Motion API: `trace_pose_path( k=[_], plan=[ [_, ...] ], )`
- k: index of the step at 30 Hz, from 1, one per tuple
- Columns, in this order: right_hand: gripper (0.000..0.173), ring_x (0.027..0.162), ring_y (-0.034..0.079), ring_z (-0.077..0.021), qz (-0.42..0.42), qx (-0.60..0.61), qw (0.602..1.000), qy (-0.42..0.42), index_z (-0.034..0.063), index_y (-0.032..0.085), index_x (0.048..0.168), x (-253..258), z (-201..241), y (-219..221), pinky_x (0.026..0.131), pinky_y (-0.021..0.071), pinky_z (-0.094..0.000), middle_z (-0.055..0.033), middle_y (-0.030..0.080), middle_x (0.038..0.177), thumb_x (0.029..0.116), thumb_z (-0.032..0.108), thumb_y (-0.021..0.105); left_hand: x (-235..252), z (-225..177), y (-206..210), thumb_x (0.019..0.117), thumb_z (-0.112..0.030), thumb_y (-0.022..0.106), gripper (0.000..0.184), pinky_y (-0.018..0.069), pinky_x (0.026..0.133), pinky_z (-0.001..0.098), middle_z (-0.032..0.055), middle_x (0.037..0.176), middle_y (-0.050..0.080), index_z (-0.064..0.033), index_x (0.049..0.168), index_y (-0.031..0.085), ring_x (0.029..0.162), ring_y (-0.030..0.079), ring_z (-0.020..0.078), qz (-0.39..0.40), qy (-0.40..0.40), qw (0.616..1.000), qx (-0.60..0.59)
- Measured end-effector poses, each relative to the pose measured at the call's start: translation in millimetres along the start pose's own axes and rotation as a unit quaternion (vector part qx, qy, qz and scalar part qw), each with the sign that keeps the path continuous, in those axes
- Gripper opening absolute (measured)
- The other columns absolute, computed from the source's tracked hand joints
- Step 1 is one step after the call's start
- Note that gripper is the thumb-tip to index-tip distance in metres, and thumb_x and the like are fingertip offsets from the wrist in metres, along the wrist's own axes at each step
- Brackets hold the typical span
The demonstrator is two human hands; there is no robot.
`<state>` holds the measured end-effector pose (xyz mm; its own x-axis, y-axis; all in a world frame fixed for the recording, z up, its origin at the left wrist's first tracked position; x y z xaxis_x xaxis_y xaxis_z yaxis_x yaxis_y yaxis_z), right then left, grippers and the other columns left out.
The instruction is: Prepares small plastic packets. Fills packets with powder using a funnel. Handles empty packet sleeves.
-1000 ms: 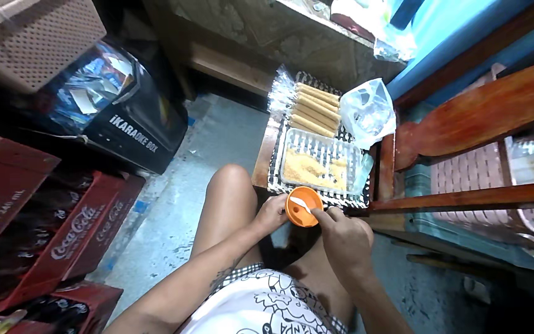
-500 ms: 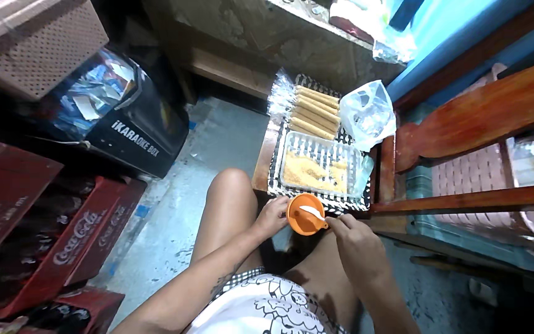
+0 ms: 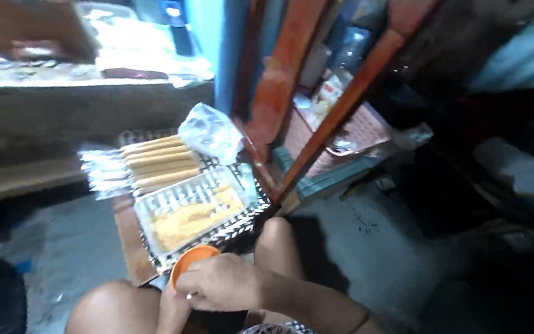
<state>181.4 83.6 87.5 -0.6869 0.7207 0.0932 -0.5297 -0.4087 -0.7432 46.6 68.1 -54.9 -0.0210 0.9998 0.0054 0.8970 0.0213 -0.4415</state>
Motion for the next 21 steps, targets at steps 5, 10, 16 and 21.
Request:
trace_pose_path(
  k=[5,10,16,21],
  plan=[
    [0.014,0.094,0.072,-0.0338,-0.122,0.015,0.992,-0.014,-0.0071,0.073,0.100,-8,0,2,0.082,0.0581,-0.0465,-0.0205,0.073,0.096,0.0966,0.001,0.063,-2,-10,-1,0.0880,-0.007,0.062,0.050,0.0470,0.101,0.0460,0.0398,0.116,0.061,0.0254,0.124,0.050,0.111,0.063,0.0359,-0.002,-0.017,1.000,0.024],
    [0.017,0.097,0.071,-0.0354,-0.073,0.015,0.997,0.002,-0.0065,0.074,0.102,-16,2,-3,0.083,0.0571,-0.0484,-0.0213,0.072,0.098,0.0993,0.002,0.059,-2,0,-2,0.0842,-0.003,0.064,0.050,0.0492,0.098,0.0350,0.0365,0.112,0.062,0.0279,0.120,0.048,0.106,0.063,0.0225,0.004,-0.014,1.000,-0.007],
    [0.017,0.097,0.071,-0.0344,-0.098,0.018,0.995,0.002,-0.0051,0.075,0.101,-15,-6,1,0.083,0.0573,-0.0475,-0.0200,0.072,0.099,0.0989,0.003,0.060,-1,14,1,0.0863,-0.010,0.067,0.051,0.0508,0.097,0.0462,0.0376,0.112,0.063,0.0243,0.121,0.053,0.104,0.065,0.0351,-0.015,-0.023,0.999,0.021],
    [0.020,0.104,0.069,-0.0367,-0.033,0.017,0.998,0.053,-0.0051,0.074,0.108,-14,-4,6,0.087,0.0560,-0.0507,-0.0221,0.071,0.106,0.1005,0.004,0.057,-4,3,0,0.0847,-0.006,0.061,0.053,0.0461,0.101,0.0528,0.0401,0.118,0.060,0.0243,0.126,0.050,0.112,0.062,0.0413,0.019,-0.051,0.998,0.025]
  ],
)
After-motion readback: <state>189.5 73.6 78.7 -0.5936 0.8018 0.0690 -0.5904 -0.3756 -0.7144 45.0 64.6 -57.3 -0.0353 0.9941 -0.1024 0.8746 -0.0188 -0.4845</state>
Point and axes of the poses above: each hand's wrist, its own x-axis towards the middle knuckle, its own y-axis out of the palm, z = x × y, the point moved 3 cm from there along x, towards the middle knuckle
